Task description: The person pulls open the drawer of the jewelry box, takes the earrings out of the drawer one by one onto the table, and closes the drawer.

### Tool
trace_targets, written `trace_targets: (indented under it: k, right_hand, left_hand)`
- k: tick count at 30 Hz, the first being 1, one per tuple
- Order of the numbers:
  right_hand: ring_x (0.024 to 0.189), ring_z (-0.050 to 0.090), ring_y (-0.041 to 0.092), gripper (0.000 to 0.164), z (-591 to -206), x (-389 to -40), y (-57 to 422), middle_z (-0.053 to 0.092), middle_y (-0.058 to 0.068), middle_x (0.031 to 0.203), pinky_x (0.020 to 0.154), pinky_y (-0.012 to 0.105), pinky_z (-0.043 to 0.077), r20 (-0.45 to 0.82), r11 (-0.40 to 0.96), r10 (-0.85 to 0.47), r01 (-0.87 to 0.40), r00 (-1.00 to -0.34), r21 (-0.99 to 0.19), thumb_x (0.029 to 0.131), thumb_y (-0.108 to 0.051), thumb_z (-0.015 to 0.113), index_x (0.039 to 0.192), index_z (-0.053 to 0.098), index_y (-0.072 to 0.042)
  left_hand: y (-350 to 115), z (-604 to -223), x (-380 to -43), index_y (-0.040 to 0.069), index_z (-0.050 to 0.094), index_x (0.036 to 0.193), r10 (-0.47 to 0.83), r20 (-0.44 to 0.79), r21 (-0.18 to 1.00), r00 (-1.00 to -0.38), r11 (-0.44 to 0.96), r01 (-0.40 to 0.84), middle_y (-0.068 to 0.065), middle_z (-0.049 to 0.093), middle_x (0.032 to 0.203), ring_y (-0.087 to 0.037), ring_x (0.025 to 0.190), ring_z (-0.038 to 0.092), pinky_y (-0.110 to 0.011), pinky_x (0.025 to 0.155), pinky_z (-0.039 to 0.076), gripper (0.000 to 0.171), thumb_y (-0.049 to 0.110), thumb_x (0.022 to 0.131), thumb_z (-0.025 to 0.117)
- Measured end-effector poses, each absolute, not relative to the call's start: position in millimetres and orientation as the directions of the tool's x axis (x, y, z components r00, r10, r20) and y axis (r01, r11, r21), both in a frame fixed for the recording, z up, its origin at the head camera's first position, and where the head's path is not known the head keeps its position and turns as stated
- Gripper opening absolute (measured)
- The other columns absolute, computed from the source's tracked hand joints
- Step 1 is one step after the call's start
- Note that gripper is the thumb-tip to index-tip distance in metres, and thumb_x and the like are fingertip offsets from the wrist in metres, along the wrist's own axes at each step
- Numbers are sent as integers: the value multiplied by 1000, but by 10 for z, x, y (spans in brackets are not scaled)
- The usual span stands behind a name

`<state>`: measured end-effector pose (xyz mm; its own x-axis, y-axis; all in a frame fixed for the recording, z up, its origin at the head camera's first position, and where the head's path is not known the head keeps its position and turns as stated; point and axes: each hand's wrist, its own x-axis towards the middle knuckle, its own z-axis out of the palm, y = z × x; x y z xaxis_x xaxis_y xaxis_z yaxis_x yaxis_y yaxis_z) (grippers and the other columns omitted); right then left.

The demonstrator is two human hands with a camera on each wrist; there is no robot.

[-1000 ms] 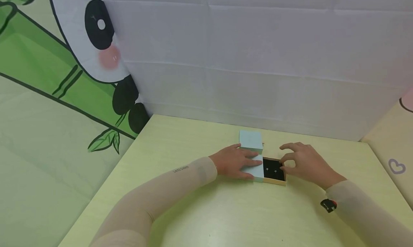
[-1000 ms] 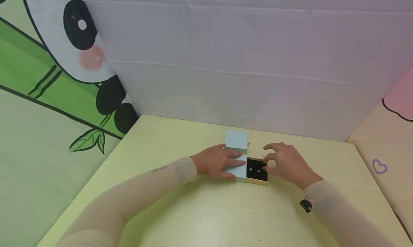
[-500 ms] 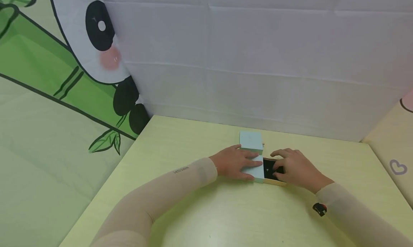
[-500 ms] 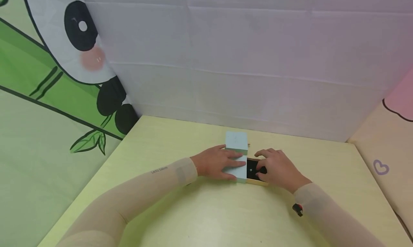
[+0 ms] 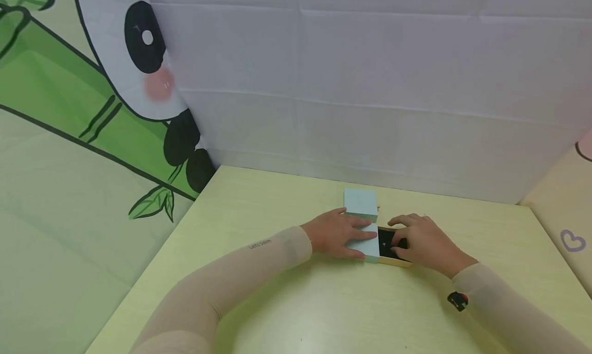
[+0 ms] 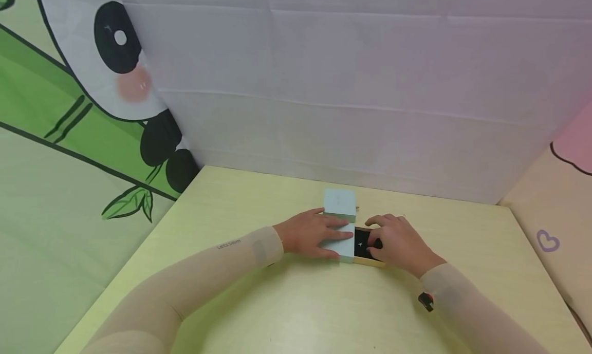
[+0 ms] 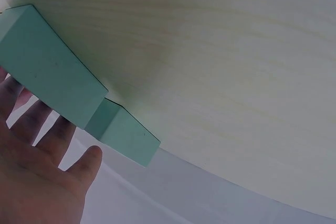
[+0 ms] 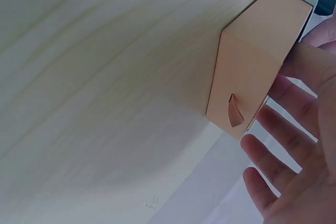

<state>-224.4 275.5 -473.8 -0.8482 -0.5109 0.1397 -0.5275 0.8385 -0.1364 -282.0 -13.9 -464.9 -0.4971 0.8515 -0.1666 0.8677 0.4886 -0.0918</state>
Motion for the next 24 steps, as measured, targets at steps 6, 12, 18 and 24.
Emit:
trace_targets:
  k: [6,12,18,24]
  right_hand:
    - [135,74,43,19,-4722,-2270,2766,82,9,143,107,70,61,141,839,-506,-524,-851,-148,93,-21,101,86,89,-34]
    - [136,74,43,18,-4728,-2288,2774,83,9,143,109,70,61,131,841,-508,-523,-851,-137,93,-21,100,87,88,-33]
    - [138,73,43,19,-4730,-2299,2759,83,9,143,111,70,60,119,852,-494,-507,-861,-132,93,-20,98,85,86,-33]
    - [135,73,42,20,-4752,-2310,2766,83,9,141,107,70,60,124,851,-494,-508,-860,-130,92,-21,98,83,84,-31]
  left_hand:
    - [-118,-4652,-2848,47,41,183,852,-166,-118,-497,483,868,11,44,192,-8,176,47,-54,149,37,73,76,118,52]
    - [-112,-4672,-2860,48,41,183,847,-170,-111,-503,490,864,11,44,192,-8,177,46,-54,150,36,72,77,118,51]
    - [-114,-4660,-2850,48,41,183,844,-170,-102,-508,497,861,11,44,192,-8,177,46,-53,150,35,72,77,118,51]
    - [-113,-4641,-2840,46,42,183,849,-162,-104,-503,492,864,10,46,191,-8,176,48,-54,149,36,72,75,118,53]
